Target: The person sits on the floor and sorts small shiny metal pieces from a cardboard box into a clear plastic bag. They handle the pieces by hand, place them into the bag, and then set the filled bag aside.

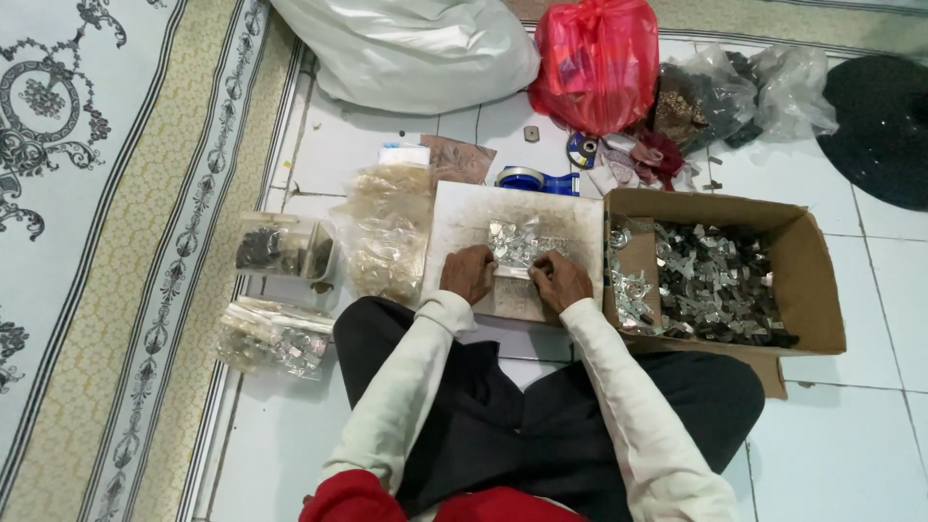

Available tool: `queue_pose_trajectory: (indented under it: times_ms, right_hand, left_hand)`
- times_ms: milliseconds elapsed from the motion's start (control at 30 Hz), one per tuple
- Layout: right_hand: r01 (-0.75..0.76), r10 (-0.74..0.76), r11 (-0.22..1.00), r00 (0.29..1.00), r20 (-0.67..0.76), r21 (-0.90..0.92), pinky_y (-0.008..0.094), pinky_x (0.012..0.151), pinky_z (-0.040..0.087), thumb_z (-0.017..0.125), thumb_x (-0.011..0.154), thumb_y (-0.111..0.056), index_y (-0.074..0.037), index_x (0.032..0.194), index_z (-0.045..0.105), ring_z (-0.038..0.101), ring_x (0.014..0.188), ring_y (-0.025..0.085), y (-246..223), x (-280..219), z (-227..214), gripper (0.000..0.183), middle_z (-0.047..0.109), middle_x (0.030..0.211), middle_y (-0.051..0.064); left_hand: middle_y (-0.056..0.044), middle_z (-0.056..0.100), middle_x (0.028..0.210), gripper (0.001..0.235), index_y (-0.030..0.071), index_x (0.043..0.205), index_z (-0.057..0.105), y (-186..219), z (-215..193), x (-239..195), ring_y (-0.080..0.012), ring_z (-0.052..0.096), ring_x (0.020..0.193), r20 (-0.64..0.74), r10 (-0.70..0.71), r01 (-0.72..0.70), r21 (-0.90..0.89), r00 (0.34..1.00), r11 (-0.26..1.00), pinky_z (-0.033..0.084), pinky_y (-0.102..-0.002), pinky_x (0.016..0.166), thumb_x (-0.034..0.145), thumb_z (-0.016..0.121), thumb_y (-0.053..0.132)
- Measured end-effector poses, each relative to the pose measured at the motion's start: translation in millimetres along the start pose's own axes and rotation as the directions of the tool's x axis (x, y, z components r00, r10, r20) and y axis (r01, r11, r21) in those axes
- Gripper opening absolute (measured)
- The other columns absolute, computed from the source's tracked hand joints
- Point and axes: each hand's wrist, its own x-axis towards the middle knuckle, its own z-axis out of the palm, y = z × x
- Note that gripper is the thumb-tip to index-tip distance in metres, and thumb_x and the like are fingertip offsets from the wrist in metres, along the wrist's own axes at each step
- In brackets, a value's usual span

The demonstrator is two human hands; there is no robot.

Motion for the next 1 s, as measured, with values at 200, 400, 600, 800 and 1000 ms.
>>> queue_pose_trajectory:
  times_ms: [200,400,600,800,1000]
  right_hand:
    - [-0.130,0.132,0.990,0.990,0.039,-0.052,0.053,0.086,0.058,0.072,0.090,-0.030,-0.018,0.108,0.069,0.074,0.098,0.036,-21.1,1.5,-11.5,0.022,0.078,0.093,0.010]
    - [-0.199,0.200,0.979,0.979,0.033,-0.045,0.050,0.086,0.058,0.074,0.087,-0.034,-0.021,0.104,0.070,0.074,0.098,0.033,-26.5,2.7,-13.1,0.021,0.078,0.091,0.006]
    - [-0.192,0.193,0.980,0.981,0.020,-0.043,0.049,0.090,0.059,0.077,0.082,-0.037,-0.024,0.101,0.074,0.073,0.103,0.032,-12.0,8.0,-9.5,0.023,0.077,0.098,0.005]
    - [-0.214,0.213,0.977,0.976,0.039,0.009,0.049,0.089,0.059,0.078,0.082,-0.035,-0.026,0.099,0.077,0.073,0.102,0.031,-4.1,13.0,-8.0,0.020,0.078,0.097,0.003]
    - [-0.234,0.231,0.971,0.972,0.051,0.048,0.046,0.086,0.060,0.079,0.080,-0.038,-0.026,0.095,0.077,0.074,0.097,0.030,-7.7,11.3,-15.1,0.019,0.077,0.092,0.003]
  left_hand:
    - [-0.007,0.069,0.083,0.016,0.014,0.099,0.063,9.5,-3.6,1.3,-0.0340,0.073,0.088,-0.022,-0.049,0.050,0.053,0.999,0.997,0.055,-0.050,0.078,0.092,0.064,0.028]
    - [-0.011,0.068,0.078,0.014,0.013,0.094,0.061,24.7,-17.2,-7.5,-0.0378,0.074,0.083,-0.083,-0.062,0.065,0.030,0.995,0.997,0.056,-0.054,0.074,0.089,0.065,0.026]
    - [-0.010,0.060,0.098,0.015,0.013,0.099,0.063,26.4,-7.2,-16.0,-0.0368,0.065,0.093,-0.198,0.135,-0.111,0.126,0.971,0.986,0.050,-0.046,0.077,0.086,0.067,0.006]
    - [-0.007,0.061,0.092,0.008,0.014,0.089,0.069,23.8,17.4,-18.1,-0.0275,0.064,0.095,-0.210,0.464,-0.352,0.413,0.860,0.840,0.047,-0.040,0.082,0.084,0.072,0.007]
    - [-0.020,0.057,0.093,0.053,0.010,0.138,0.057,86.9,-23.4,-61.6,-0.0394,0.060,0.088,-0.298,0.411,-0.252,0.452,0.862,0.856,0.043,-0.049,0.082,0.085,0.067,0.015]
